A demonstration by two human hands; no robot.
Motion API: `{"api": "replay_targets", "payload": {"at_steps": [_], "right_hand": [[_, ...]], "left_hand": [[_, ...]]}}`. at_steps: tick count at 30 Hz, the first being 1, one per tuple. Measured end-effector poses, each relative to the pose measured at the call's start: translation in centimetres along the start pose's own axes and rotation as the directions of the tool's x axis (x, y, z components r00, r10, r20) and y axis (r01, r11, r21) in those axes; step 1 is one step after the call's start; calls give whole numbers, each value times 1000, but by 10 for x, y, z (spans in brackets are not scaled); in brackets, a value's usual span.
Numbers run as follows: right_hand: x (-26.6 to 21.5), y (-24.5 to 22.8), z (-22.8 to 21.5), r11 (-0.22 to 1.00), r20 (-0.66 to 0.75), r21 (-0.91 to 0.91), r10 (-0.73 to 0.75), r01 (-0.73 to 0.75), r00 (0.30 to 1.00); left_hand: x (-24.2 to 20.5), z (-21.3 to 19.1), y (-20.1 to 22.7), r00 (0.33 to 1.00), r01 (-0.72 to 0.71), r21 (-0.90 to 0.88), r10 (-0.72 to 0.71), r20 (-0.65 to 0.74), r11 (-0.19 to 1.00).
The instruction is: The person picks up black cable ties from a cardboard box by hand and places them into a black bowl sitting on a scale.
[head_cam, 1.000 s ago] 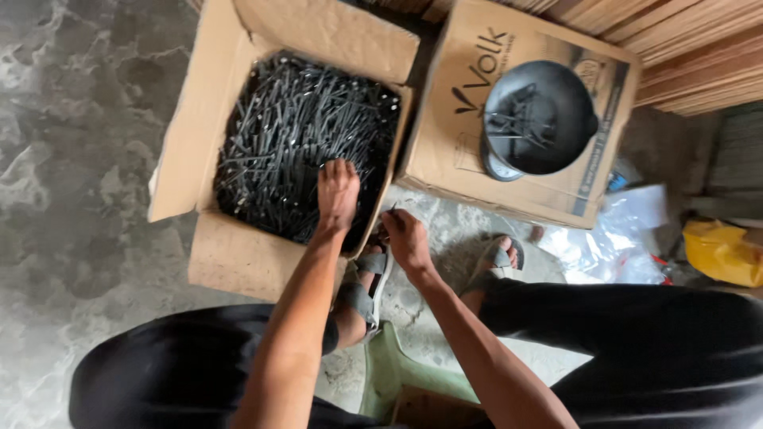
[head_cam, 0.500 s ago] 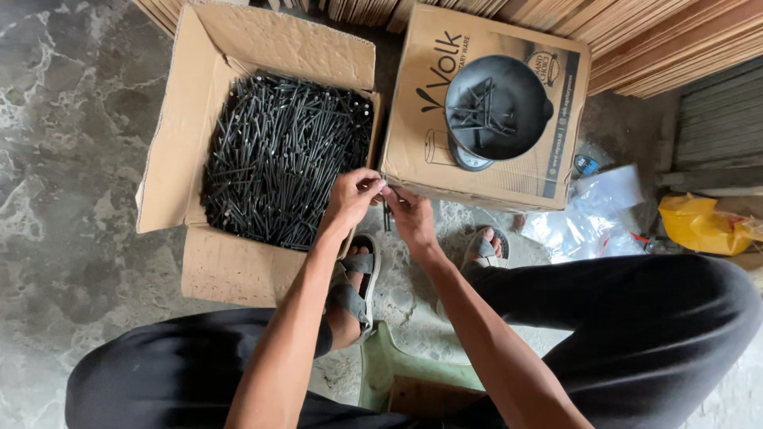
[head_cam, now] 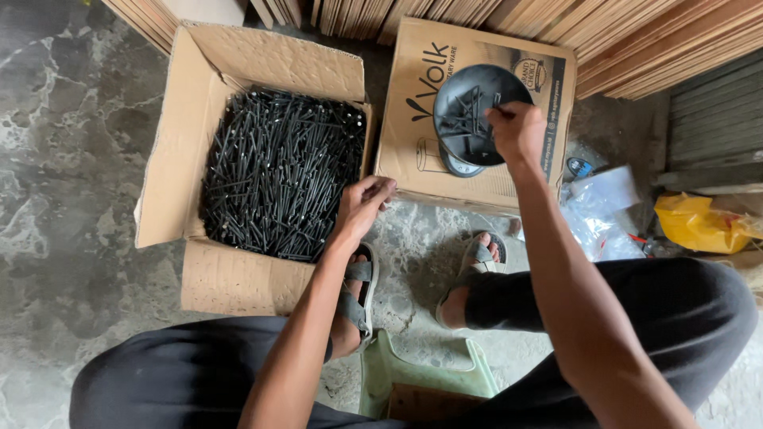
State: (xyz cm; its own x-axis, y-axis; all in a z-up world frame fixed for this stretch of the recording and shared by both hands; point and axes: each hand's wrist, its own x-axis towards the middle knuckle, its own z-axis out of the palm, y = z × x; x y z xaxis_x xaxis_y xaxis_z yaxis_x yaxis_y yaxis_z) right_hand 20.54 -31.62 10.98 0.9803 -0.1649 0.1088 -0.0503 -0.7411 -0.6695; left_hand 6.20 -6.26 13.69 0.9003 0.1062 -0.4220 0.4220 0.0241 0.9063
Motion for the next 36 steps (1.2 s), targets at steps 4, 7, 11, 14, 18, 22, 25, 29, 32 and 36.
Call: {"api": "replay_targets", "payload": {"at_steps": [4,7,11,14,18,22,25,29,32,36], "right_hand": [[32,36,25,994,35,-113,11,-7,999],[39,39,43,979,124,-203,18,7,992],[27,6,37,965,215,-258,100,-42,971],[32,5,40,929,245,-371,114,-16,963],[43,17,36,918,297,-397,118,11,948],[38,-20,-3,892,421,-369,-91,262,903],[41,-25,-3,874,503,-376,-86,307,860],[43,-9,6,834,513,-370,-185,410,838],[40,5,11,836,459,-339,-254,432,851],[24,-8,-2,871,345,-236,-339,431,875]], "left_hand": [[14,-4,-29,999,20,6,-19,-30,1000],[16,-6,-37,999,35,9,-35,-37,999],[12,-5,-34,998,41,-40,-43,-50,998],[10,-5,-36,997,46,-46,-48,-56,998],[17,-5,-53,994,84,-78,-89,-68,993],[10,-6,-45,990,110,-70,-115,-82,992],[7,-4,-44,987,119,-67,-126,-104,991],[12,-5,-55,990,103,-45,-107,-92,994],[14,-5,-60,992,93,-44,-96,-84,995],[20,-3,-79,990,102,-2,-102,-97,995]]}}
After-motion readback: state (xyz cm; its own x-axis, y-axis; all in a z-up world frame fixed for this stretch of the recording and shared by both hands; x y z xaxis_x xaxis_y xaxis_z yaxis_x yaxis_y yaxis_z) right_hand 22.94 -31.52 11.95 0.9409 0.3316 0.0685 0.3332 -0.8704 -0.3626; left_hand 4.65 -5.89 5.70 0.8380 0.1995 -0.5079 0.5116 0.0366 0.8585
